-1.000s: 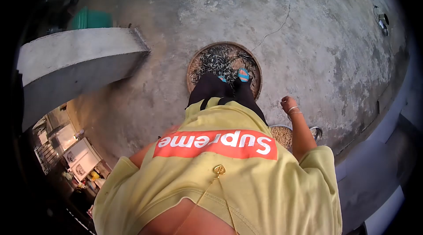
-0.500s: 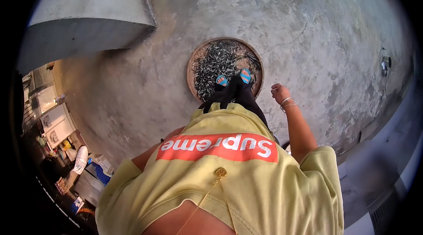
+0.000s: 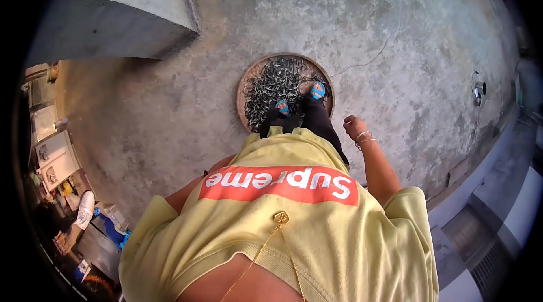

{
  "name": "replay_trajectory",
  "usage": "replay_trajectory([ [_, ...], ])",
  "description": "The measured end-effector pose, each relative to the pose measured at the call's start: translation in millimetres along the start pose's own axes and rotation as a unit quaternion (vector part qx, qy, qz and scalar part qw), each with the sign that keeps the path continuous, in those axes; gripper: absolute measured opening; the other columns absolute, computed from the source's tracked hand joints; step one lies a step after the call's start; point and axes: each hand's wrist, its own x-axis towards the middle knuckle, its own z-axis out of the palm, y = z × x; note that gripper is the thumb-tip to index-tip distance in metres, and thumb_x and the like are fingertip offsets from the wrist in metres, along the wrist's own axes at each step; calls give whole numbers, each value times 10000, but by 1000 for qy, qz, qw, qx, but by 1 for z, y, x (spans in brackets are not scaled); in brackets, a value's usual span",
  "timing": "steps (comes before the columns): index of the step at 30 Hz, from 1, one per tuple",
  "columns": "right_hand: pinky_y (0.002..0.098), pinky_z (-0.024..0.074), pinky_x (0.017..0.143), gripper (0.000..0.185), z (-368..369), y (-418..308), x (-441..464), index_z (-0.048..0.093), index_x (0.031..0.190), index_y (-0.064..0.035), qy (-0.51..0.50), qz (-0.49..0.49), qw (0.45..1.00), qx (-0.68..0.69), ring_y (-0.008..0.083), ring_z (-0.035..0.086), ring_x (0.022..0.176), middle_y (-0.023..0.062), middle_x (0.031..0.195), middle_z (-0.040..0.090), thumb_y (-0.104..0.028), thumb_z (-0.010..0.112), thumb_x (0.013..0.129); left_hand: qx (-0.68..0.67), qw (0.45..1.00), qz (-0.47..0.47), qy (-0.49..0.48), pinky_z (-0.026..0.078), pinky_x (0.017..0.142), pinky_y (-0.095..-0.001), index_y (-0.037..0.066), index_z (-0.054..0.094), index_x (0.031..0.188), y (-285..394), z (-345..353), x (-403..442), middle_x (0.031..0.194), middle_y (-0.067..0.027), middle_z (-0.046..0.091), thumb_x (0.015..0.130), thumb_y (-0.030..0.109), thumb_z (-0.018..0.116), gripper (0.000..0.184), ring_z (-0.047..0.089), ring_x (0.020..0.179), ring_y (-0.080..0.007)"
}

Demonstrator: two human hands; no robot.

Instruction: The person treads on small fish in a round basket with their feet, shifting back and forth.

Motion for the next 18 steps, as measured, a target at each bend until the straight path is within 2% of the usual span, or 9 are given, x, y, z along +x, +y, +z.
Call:
replay_trajectory([
  [1,248,416,526,216,-1,-2,1,491,821,-19,2,-2,1000,-3,150,527,540,94,614,541,-139,471,642,-1,1000,4,1,347,741,-287,45,323,1065,-2,-2,1,994,-148,432,689,232,455,440,442,888,-250],
  [3,250,416,521,221,-2,-5,4,487,829,-21,4,-10,1000,4,151,524,536,95,609,538,-137,474,642,-35,999,-31,-7,298,820,-254,23,300,1086,-11,-1,2,1066,-63,378,771,167,364,353,385,951,-137],
  [10,250,412,519,225,-5,-24,4,481,828,-10,-34,-10,999,-36,156,520,534,101,600,533,-134,481,641,-124,992,7,-4,302,816,-255,22,296,1089,-55,9,0,1069,-61,379,776,172,351,351,396,940,-140],
  [13,249,412,519,215,-8,-23,9,483,819,-13,-54,-37,996,-66,158,521,533,101,600,533,-129,479,638,136,988,67,11,346,750,-313,15,302,1066,-53,21,-9,1031,-169,364,698,219,417,437,410,894,-272],
  [14,251,412,519,211,-9,-25,12,486,815,-18,-64,-40,994,-76,157,522,532,99,599,534,-131,479,637,154,987,33,17,339,758,-310,12,286,1075,-61,27,-12,1039,-168,350,699,213,410,445,389,913,-268],
  [15,251,412,519,211,-11,-25,16,486,815,-18,-75,-47,992,-87,157,522,532,99,599,534,-131,479,637,145,989,31,31,339,758,-310,12,286,1075,-80,36,-13,1039,-168,350,699,213,410,445,389,913,-268],
  [17,237,407,465,206,-13,-26,28,472,837,-19,-113,-40,986,-118,130,516,534,76,622,523,-106,469,651,-132,990,-2,42,341,756,-310,10,278,1080,-116,55,-12,1050,-166,339,697,209,410,452,374,933,-263],
  [18,237,413,471,202,-15,-31,34,477,830,-18,-121,-45,983,-131,133,517,529,80,624,526,-107,472,650,-134,989,-4,66,352,742,-310,10,285,1076,-109,64,-16,1066,-160,324,694,192,408,440,373,935,-258],
])
